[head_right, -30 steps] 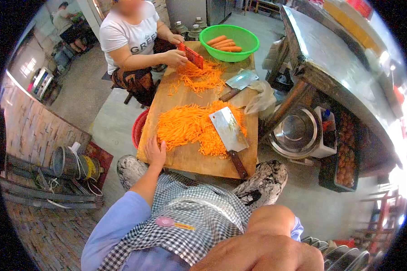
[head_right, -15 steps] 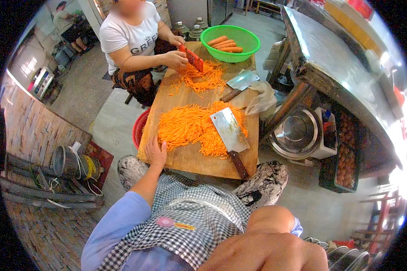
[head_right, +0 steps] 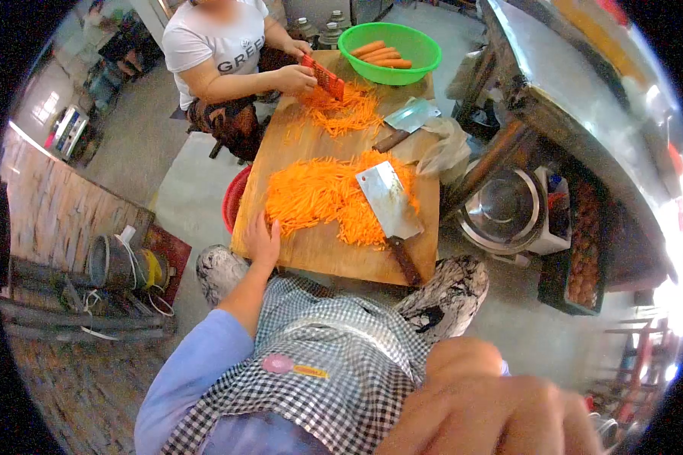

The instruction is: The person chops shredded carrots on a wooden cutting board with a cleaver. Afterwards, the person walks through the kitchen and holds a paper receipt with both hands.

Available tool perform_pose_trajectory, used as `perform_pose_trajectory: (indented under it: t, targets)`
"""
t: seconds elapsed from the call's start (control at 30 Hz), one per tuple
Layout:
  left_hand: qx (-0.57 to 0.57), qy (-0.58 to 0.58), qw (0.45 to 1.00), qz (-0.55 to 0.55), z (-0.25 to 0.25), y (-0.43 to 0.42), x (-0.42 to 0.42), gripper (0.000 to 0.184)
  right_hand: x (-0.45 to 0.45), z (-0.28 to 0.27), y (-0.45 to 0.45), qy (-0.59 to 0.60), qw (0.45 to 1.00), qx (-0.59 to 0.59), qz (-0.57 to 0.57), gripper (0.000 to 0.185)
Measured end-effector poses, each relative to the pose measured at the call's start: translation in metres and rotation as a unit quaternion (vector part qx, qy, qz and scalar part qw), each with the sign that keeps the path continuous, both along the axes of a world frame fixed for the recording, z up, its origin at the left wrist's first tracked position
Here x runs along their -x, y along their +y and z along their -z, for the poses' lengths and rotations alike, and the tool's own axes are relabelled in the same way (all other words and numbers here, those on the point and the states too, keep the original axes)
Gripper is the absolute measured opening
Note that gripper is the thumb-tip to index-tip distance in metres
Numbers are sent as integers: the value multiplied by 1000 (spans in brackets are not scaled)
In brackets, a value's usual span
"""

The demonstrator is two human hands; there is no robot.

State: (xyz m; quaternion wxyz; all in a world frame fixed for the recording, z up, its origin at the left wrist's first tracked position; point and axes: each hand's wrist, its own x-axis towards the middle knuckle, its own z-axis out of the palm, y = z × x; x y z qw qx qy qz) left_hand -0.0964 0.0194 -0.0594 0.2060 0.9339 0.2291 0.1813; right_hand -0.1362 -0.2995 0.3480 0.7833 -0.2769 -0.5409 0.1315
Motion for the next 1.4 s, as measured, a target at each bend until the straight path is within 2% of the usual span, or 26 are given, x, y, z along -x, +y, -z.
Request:
perform_pose_trajectory:
  t: [0.03, 0.1, 0.13, 0.17, 0.2, 0.23, 0.3, 0.33, 0.37, 0.47, 0.5, 0.6, 0.67, 0.8, 0.93, 1.03, 1.23, 1.33, 1.4]
  targets:
    - [1, -1, 1000, 1, 1, 1, 0, 55, -12, 13, 5, -26, 998, -59, -21, 7]
    - [5, -3, 1000, 2, 4, 2, -1, 55, -23, 45, 6, 4, 994, -95, 60, 20]
    - [-2, 0, 1000, -2, 5, 3, 0, 55, -19, 63, 5, 74, 965, -31, 252, 21]
    - [-8, 2, 1000, -5, 6, 2, -1, 55, -15, 81, 5, 156, 900, 65, 402, 22]
    - [-14, 5, 1000, -8, 7, 1, -1, 55, -39, 100, -5, 111, 884, 207, 404, 18]
    - [-20, 6, 1000, -8, 7, 1, -1, 55, -59, 134, -12, 71, 802, 355, 475, 25]
    - [-33, 7, 999, -8, 8, 2, -2, 55, -79, 202, -23, -68, 660, 517, 541, 29]
    - [-32, 4, 999, -8, 8, 2, -2, 55, -81, 239, -33, -181, 562, 576, 565, 38]
    - [-31, 2, 999, -9, 9, 2, -2, 55, -76, 253, -36, -178, 506, 675, 507, 50]
    - [-32, -9, 999, -7, 12, 2, -2, 54, -64, 305, -39, -139, 489, 711, 486, 58]
    - [-33, -14, 999, -5, 11, 3, -3, 54, -63, 313, -37, -125, 490, 718, 479, 65]
    - [-31, -5, 999, -11, 7, 1, -3, 54, -65, 328, -30, -80, 485, 729, 476, 69]
    - [-36, -3, 999, -7, 10, 1, -3, 53, -68, 340, -28, -91, 494, 722, 476, 72]
    - [-26, 5, 1000, -7, 8, 1, -2, 53, -75, 345, -23, -84, 491, 742, 448, 73]
    - [-1, 13, 1000, -8, 0, -2, -2, 54, -78, 337, -20, -49, 462, 775, 428, 74]
    - [-9, -1, 1000, -6, 2, -2, -2, 54, -80, 347, -21, -80, 454, 769, 443, 75]
    - [-4, 3, 1000, -3, 5, 0, -1, 54, -80, 347, -21, -54, 440, 779, 444, 74]
    - [7, 8, 1000, -5, 7, 0, -1, 54, -80, 361, -25, -64, 462, 736, 490, 71]
    - [7, 11, 1000, -3, 7, 1, -1, 54, -78, 362, -26, -71, 456, 726, 510, 70]
